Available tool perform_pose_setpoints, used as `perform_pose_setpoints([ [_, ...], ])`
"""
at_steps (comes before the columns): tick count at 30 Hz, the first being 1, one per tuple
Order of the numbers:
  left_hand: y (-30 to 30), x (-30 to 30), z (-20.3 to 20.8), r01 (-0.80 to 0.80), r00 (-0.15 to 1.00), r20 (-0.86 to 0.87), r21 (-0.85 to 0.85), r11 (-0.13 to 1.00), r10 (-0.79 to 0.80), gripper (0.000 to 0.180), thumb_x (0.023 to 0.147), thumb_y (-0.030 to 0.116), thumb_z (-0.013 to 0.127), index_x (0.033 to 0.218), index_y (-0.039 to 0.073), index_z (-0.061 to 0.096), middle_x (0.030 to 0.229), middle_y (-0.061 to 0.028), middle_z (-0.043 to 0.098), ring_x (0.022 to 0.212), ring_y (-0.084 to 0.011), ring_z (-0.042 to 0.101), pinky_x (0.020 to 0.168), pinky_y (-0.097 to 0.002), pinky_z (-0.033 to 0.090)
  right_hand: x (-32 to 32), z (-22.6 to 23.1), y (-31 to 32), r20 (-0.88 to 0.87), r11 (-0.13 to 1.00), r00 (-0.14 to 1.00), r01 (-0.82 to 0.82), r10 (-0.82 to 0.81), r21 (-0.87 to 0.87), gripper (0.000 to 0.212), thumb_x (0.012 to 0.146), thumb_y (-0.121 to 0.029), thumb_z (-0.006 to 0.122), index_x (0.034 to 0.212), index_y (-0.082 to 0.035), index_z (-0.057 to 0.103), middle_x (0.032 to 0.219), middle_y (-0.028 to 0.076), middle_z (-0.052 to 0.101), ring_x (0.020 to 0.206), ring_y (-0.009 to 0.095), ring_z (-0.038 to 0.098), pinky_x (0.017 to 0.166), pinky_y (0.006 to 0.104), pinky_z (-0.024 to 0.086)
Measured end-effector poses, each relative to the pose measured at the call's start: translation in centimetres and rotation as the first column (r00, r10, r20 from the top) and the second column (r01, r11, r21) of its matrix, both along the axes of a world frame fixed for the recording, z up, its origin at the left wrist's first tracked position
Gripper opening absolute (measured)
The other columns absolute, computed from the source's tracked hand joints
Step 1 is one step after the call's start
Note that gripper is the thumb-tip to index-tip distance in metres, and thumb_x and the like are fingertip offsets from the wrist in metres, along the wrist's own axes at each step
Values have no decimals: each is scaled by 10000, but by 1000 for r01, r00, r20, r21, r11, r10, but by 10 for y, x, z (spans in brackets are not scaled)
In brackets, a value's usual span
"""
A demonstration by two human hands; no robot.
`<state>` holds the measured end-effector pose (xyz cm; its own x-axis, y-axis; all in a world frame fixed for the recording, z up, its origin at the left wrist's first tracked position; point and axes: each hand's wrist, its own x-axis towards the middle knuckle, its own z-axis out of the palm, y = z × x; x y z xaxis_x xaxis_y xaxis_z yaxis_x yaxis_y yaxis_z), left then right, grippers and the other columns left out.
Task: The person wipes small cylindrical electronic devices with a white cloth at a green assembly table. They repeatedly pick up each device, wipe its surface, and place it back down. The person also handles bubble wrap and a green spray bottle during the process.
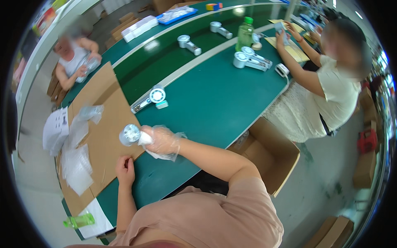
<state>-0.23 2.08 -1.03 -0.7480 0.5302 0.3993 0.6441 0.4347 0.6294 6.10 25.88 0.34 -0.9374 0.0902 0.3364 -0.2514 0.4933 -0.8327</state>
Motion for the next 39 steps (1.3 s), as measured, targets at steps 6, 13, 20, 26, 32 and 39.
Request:
perform_pose_setpoints([
  [6,-7,-4,-12,-19,999,-34,-12,1000,19,20,857,14,573,854,-5,580,753,-72,526,651,-150,499,597,-271,410,4,10,5,-160,997,987,-13,0,-78,517,760,-210,660,1237,-91,501,908,216,650,850,418,619,749,456,496],
  [13,3,-3,-7,-13,991,-135,-45,999,7,23,832,-12,569,842,2,586,748,-100,535,630,-188,498,577,-300,414,9,44,33,-275,788,960,-132,-49,-601,487,787,-83,687,1235,-62,496,1018,89,642,928,178,611,869,329,486],
  [20,2,8,-3,-68,980,-192,-85,994,50,0,825,12,595,825,12,595,728,-105,545,643,-222,534,572,-324,428,-13,55,120,-103,571,945,99,-310,-815,386,802,-192,744,1106,-38,564,987,75,648,887,160,622,790,326,525],
  [26,2,-1,-3,-85,979,-194,-104,991,63,24,794,32,626,805,22,607,726,-121,572,639,-277,565,571,-354,454,-25,16,160,8,534,820,379,-572,-756,404,801,-213,752,1105,-43,546,990,67,628,825,162,623,714,305,534],
  [32,8,0,-2,-203,979,16,-63,977,204,33,821,50,632,833,25,615,693,-86,568,584,-189,533,544,-293,429,-21,26,157,-18,579,829,374,-558,-724,418,821,-121,726,1181,-7,548,1050,105,646,913,177,625,810,313,502],
  [39,-1,-43,32,-260,963,45,-109,959,266,92,851,100,607,889,18,627,758,-111,620,614,-222,577,565,-325,456,-35,1,152,-18,742,816,515,-577,-430,442,757,-130,700,1159,-5,564,1001,118,662,903,215,630,821,344,490],
])
